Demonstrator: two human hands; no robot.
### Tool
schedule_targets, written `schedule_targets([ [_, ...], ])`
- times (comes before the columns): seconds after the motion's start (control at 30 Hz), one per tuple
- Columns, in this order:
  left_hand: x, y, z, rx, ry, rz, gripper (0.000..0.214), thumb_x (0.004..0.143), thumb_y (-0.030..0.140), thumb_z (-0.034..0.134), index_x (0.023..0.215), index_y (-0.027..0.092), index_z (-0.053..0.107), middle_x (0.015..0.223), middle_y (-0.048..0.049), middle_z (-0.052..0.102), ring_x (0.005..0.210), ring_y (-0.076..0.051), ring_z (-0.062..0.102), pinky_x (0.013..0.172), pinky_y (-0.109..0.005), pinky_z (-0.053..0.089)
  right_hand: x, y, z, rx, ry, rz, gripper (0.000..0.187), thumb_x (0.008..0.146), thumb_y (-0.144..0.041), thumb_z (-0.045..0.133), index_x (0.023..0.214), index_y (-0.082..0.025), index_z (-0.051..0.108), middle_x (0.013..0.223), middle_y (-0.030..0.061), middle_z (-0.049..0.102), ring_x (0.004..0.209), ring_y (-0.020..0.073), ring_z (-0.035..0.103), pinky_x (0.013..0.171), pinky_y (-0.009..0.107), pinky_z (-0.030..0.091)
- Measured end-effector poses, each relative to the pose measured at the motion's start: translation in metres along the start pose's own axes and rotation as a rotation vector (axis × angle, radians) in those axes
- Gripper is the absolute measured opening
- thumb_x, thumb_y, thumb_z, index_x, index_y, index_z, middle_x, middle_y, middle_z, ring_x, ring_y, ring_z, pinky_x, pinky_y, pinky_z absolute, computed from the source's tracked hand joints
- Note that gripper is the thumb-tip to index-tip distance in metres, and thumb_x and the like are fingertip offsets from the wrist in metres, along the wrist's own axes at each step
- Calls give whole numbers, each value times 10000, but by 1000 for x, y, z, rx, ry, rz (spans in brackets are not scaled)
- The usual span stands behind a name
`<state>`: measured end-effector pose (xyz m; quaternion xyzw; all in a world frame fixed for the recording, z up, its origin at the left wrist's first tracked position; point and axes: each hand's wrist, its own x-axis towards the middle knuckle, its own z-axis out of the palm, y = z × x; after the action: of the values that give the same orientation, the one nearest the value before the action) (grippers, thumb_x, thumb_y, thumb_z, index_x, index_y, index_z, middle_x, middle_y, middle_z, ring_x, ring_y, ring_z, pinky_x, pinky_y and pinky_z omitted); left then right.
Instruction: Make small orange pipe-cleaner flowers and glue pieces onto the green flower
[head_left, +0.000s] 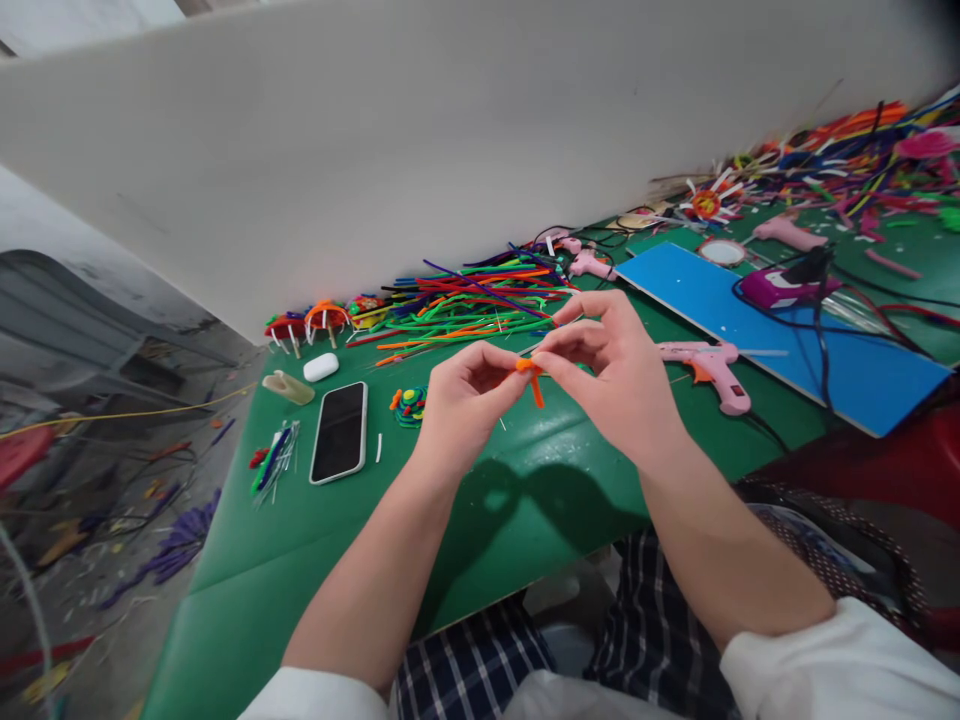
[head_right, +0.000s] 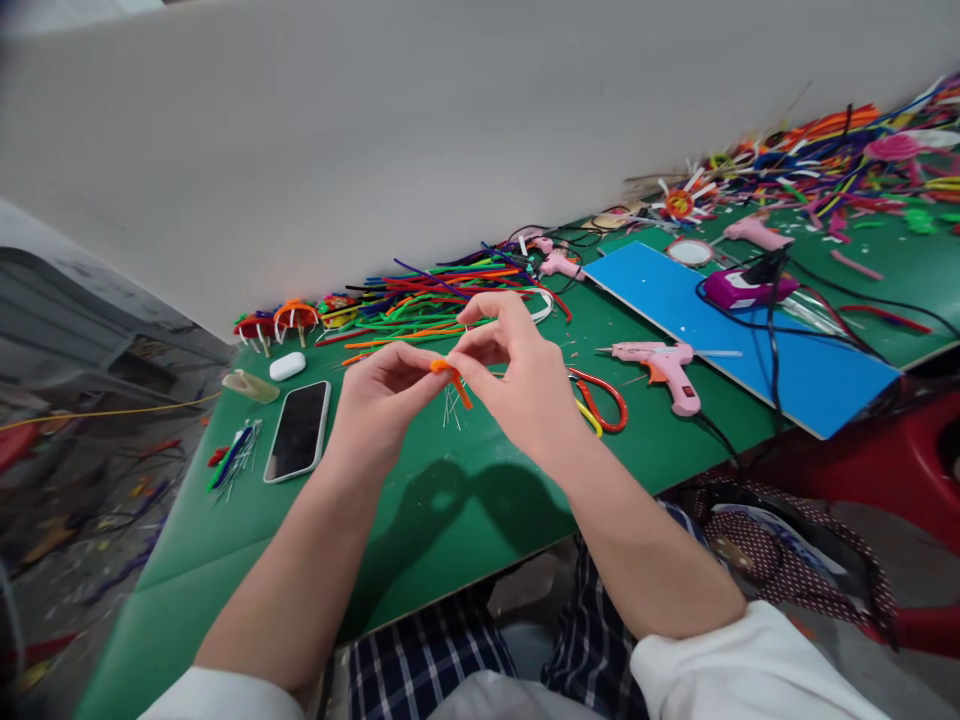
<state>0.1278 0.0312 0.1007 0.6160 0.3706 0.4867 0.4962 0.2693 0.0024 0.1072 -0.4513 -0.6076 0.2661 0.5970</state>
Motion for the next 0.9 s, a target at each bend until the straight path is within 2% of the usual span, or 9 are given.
schedule_targets([
  [0.2,-1,1,2,35,42,51,147,625,233,717,686,158,607,694,4,627,662,-109,585,657,-248,488,-2,0,4,-10,9,-2,231,763,-162,560,937,-239,427,733,-46,595,702,109,606,703,284,511],
  [0.33,-1,2,2,34,66,72,161,634,212,707,735,173,589,714,13,613,675,-97,582,643,-221,478,-2,2,5,4,18,18,234,770,-180,552,955,-237,419,739,-43,585,699,102,608,686,264,512],
  [0.47,0,2,0,-52,55,18,287,649,175,690,897,215,552,683,38,576,674,-79,572,623,-183,467,2,5,0,50,8,51,258,782,-199,545,1003,-240,417,759,-34,596,712,110,624,651,256,513],
  [0.63,3,1,-2,-139,7,-37,337,651,146,681,935,228,518,665,51,553,665,-69,566,639,-174,468,4,6,-4,98,-58,72,282,763,-214,577,999,-242,426,735,-42,600,709,113,630,656,256,519],
  [0.77,1,2,-1,-113,-15,-34,330,661,155,669,938,227,505,671,43,559,673,-82,569,654,-198,475,3,7,1,79,-80,84,288,740,-201,589,981,-238,435,717,-45,598,680,109,623,636,252,512],
  [0.9,-2,3,3,-2,16,18,290,680,166,648,920,229,497,678,44,544,665,-88,556,625,-201,467,2,8,5,77,-37,93,278,729,-183,583,957,-238,434,692,-52,585,652,101,610,611,240,502],
])
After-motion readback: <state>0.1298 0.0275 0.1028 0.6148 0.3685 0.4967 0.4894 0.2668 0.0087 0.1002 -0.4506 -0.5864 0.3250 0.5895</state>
